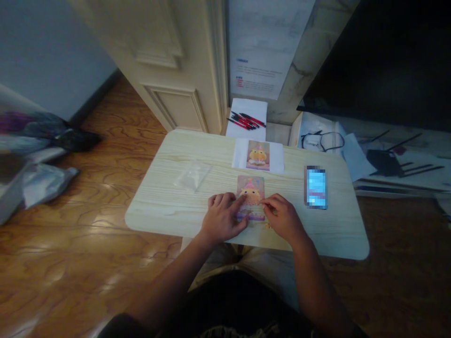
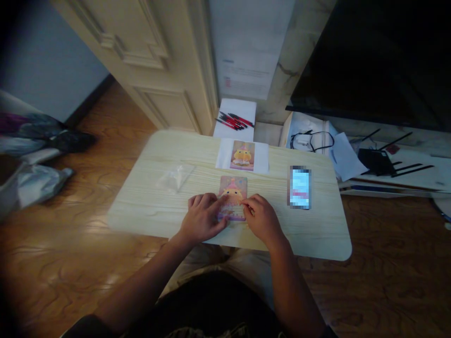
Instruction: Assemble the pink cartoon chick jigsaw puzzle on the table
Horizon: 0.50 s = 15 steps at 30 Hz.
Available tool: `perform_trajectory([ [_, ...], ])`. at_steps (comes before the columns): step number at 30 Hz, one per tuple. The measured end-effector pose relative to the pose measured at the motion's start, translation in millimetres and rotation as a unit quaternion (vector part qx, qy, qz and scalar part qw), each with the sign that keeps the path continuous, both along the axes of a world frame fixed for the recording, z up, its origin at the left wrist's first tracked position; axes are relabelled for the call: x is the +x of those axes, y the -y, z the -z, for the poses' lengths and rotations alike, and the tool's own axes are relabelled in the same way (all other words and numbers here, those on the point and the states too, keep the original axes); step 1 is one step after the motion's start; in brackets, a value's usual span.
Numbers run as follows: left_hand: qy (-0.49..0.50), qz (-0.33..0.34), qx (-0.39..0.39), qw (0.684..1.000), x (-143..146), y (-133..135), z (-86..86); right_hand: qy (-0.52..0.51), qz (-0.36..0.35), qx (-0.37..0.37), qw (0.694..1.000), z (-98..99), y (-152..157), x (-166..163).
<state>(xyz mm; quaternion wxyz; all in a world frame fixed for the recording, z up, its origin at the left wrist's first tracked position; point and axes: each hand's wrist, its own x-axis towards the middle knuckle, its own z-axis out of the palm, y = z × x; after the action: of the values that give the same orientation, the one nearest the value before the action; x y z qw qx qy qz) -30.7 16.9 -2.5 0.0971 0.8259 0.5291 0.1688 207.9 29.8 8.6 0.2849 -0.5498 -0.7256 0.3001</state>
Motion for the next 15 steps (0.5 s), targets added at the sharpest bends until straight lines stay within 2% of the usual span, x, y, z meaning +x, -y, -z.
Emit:
perform_trajectory([
  [8, -0.068, -0.003, 0.002, 0.998, 5.9, 1.2, -2.7, 0.0, 0.011, 0.007, 1.0, -2.1, 0.7, 0.9],
  [12, -0.042, 0.006, 0.012, 0.999, 0.5, 3.0, -0.8, -0.002, 0.015, 0.008, 1.0, -1.6, 2.2, 2.7],
  [15, -0.01, 0.041, 0.041, 0.998, -6.6, 5.8, 3.7, -0.001, 0.016, 0.008, 1.0, -0.5, 2.5, 4.7],
])
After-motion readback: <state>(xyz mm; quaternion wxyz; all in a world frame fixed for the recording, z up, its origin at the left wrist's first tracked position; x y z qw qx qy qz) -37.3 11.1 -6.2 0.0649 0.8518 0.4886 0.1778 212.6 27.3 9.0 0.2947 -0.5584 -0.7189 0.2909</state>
